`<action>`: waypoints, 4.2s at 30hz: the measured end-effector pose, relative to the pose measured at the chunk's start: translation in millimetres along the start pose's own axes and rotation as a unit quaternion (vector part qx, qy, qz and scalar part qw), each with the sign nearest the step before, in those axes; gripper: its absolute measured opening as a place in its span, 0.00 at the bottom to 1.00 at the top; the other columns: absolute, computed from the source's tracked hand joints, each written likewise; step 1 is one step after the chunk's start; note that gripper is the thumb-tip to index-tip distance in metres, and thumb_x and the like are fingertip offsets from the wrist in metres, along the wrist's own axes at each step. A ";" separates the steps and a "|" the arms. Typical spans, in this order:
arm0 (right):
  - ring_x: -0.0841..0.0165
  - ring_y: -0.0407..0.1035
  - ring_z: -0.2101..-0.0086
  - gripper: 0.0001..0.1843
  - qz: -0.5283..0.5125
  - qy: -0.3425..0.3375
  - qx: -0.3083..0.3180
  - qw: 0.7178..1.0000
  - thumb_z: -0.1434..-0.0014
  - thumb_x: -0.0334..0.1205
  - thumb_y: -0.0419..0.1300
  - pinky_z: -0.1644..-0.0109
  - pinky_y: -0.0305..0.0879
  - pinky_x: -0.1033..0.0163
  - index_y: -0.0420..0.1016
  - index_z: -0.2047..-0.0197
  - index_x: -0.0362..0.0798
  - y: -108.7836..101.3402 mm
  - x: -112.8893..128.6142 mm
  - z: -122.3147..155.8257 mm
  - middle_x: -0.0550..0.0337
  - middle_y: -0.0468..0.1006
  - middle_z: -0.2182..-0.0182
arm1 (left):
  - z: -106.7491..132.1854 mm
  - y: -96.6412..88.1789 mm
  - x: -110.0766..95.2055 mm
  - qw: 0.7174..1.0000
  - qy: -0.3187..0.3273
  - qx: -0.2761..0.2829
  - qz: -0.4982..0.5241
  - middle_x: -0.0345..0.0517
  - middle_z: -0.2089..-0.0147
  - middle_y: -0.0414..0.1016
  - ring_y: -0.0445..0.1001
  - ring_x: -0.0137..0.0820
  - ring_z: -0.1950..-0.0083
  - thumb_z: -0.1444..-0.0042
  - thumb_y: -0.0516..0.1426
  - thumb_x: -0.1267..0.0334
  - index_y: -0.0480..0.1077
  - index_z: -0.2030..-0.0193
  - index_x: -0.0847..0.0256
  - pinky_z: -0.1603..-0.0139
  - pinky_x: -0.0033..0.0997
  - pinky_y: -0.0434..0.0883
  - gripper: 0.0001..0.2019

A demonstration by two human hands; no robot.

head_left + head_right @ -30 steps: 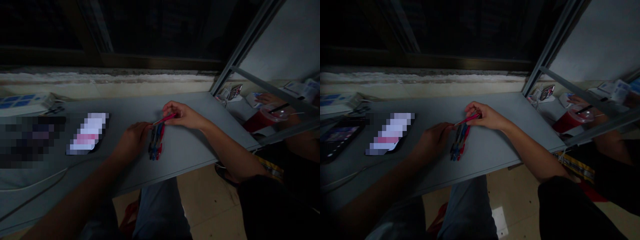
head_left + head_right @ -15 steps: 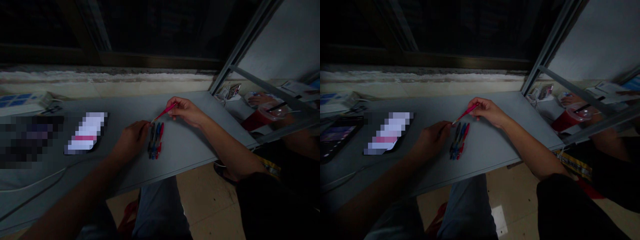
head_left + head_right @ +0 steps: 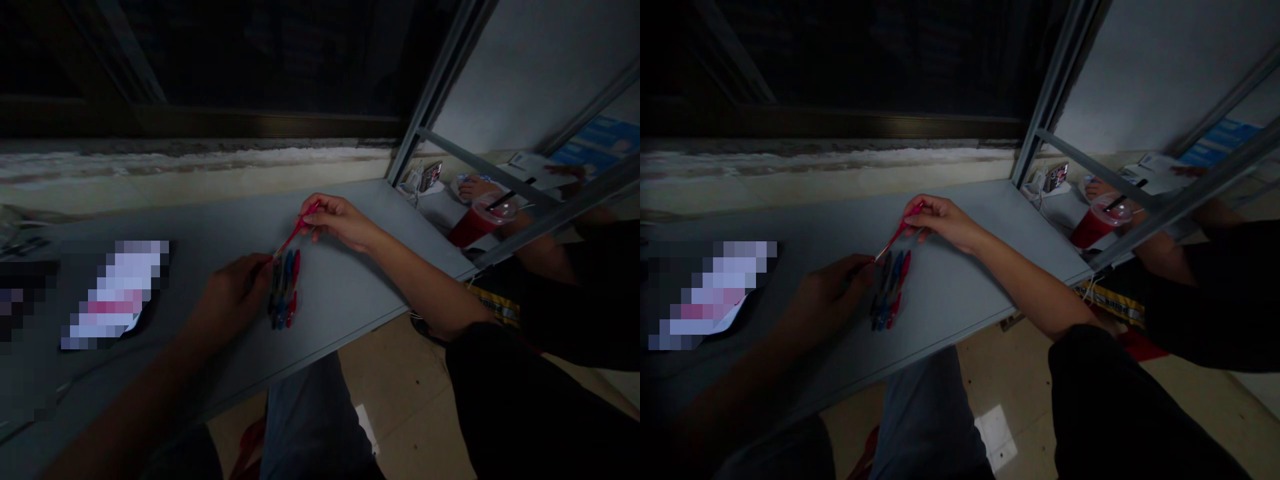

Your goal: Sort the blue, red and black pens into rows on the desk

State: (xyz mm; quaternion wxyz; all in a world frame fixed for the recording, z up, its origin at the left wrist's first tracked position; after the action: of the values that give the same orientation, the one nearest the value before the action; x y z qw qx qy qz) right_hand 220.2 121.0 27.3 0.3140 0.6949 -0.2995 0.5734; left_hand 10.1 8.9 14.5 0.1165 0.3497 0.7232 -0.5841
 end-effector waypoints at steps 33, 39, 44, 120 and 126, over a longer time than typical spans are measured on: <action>0.76 0.67 0.75 0.23 0.189 0.003 0.043 0.981 0.39 0.57 0.69 0.70 0.65 0.68 0.71 0.65 0.45 -2.1 -5.8 3.2 0.64 0.75 0.75 | 0.4 0.6 5.2 1.000 -0.016 -0.012 0.015 0.48 0.66 0.82 0.79 0.37 0.68 0.31 0.51 0.48 0.80 0.53 0.62 0.63 0.33 0.73 0.22; 0.76 0.66 0.75 0.25 0.192 -0.019 0.037 0.980 0.45 0.56 0.74 0.71 0.65 0.68 0.72 0.56 0.48 -0.4 -2.2 5.4 0.66 0.76 0.72 | -0.2 -1.8 3.5 0.999 -0.028 -0.019 0.016 0.46 0.68 0.80 0.77 0.35 0.70 0.31 0.50 0.50 0.80 0.56 0.61 0.64 0.33 0.72 0.21; 0.76 0.64 0.78 0.27 0.244 0.027 0.053 0.968 0.32 0.62 0.60 0.73 0.62 0.68 0.73 0.68 0.45 -4.2 -4.8 5.7 0.64 0.73 0.79 | -0.5 -1.3 2.9 0.999 -0.031 -0.014 0.018 0.46 0.69 0.80 0.77 0.35 0.70 0.32 0.50 0.50 0.80 0.55 0.61 0.65 0.32 0.72 0.21; 0.77 0.69 0.79 0.22 0.161 0.162 0.120 0.966 0.41 0.55 0.72 0.73 0.64 0.70 0.80 0.71 0.42 11.8 -15.4 11.2 0.63 0.78 0.80 | 21.3 25.2 -37.1 0.961 0.250 0.122 -0.008 0.44 0.62 0.77 0.77 0.37 0.60 0.31 0.60 0.51 0.74 0.57 0.57 0.56 0.37 0.74 0.12; 0.76 0.68 0.81 0.24 0.154 0.178 0.121 0.964 0.45 0.55 0.74 0.75 0.64 0.69 0.78 0.73 0.42 10.7 -16.5 10.7 0.62 0.78 0.82 | 22.4 28.5 -34.0 0.950 0.303 0.076 -0.026 0.45 0.61 0.78 0.78 0.34 0.58 0.30 0.60 0.53 0.74 0.55 0.60 0.55 0.34 0.74 0.11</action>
State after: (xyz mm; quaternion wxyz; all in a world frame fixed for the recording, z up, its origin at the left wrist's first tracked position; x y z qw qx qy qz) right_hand 215.7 106.9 10.5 0.1837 0.5601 -0.2703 0.7612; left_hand 47.7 -22.4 5.8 -0.1501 0.4993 0.6867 -0.5066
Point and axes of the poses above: each hand's wrist, its own z-axis away from the middle knuckle, its own y-axis out of the palm, x = y × z, the point moved 3 cm from there along -z, towards the middle knuckle
